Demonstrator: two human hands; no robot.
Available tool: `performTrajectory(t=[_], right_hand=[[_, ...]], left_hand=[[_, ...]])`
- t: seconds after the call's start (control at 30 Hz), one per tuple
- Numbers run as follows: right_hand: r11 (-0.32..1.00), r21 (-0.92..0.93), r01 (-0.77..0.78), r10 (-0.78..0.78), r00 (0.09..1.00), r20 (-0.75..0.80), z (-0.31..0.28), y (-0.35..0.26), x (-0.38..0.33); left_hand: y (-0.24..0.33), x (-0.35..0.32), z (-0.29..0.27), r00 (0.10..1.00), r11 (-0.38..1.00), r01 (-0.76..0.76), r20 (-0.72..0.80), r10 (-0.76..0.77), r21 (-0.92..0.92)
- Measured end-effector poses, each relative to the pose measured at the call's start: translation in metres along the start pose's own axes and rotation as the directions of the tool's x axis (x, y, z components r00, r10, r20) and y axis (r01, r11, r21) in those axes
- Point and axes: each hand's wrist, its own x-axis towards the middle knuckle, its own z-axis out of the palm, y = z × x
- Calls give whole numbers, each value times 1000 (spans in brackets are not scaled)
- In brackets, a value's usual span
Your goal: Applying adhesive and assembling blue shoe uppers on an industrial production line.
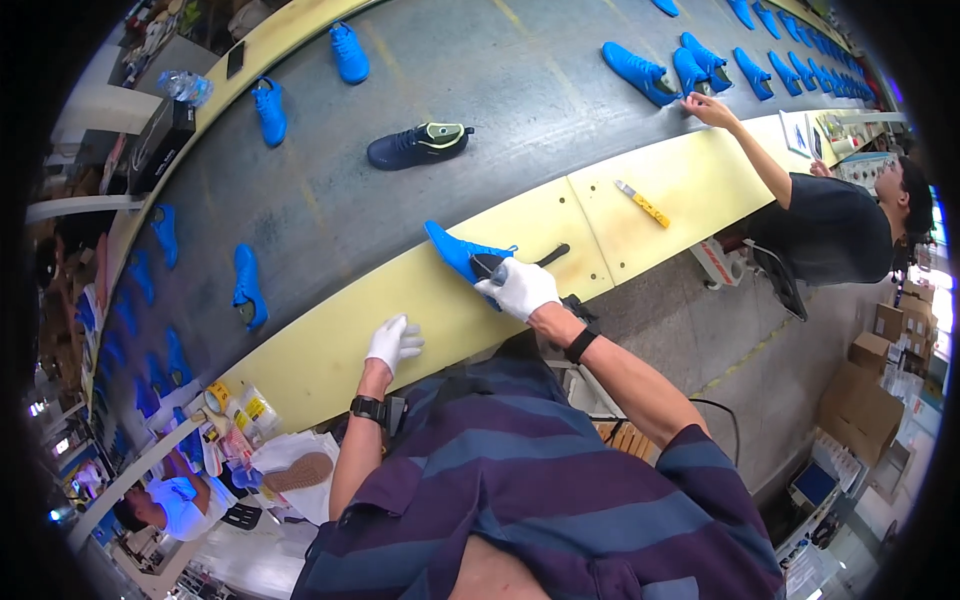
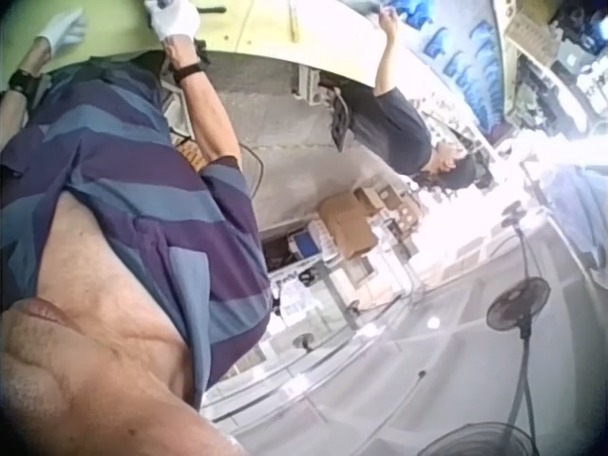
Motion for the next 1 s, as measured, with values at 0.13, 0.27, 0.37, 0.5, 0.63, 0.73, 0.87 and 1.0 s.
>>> performTrajectory(t=[0.13, 0.27, 0.37, 0.5, 0.63, 0.73, 0.87, 1.0], right_hand=[[1000, 4, 12, -12, 999, -44, 0, 1, 4], [1000, 18, 7, -7, 1000, 14, -8, 2, 10], [1000, 3, 18, -18, 999, 38, -6, 10, 16], [996, 63, 71, -67, 996, -54, -1, 27, 21], [994, -108, 22, -22, 1000, -4, -44, 24, 12], [978, -208, 11, -51, 981, -186, -72, 67, 37], [974, -214, -79, 31, 975, -220, -112, 103, 92], [909, -416, 25, -317, 690, -651, -119, 97, 99]], left_hand=[[2, -2, 0, 999, 1000, 23, -23, -23, 10], [0, -4, 1, 1000, 1000, 7, -23, -6, 22], [3, -7, 3, 1000, 1000, 1, -27, 0, 29], [12, -7, 22, 1000, 997, -6, -2, 6, 76], [27, 3, 52, 999, 991, -11, 48, 4, 136], [41, 18, 88, 990, 960, -67, 140, 30, 272], [50, 42, 127, 979, 912, -84, 204, 0, 401], [48, 49, 163, 978, 927, -166, 177, 111, 337]])
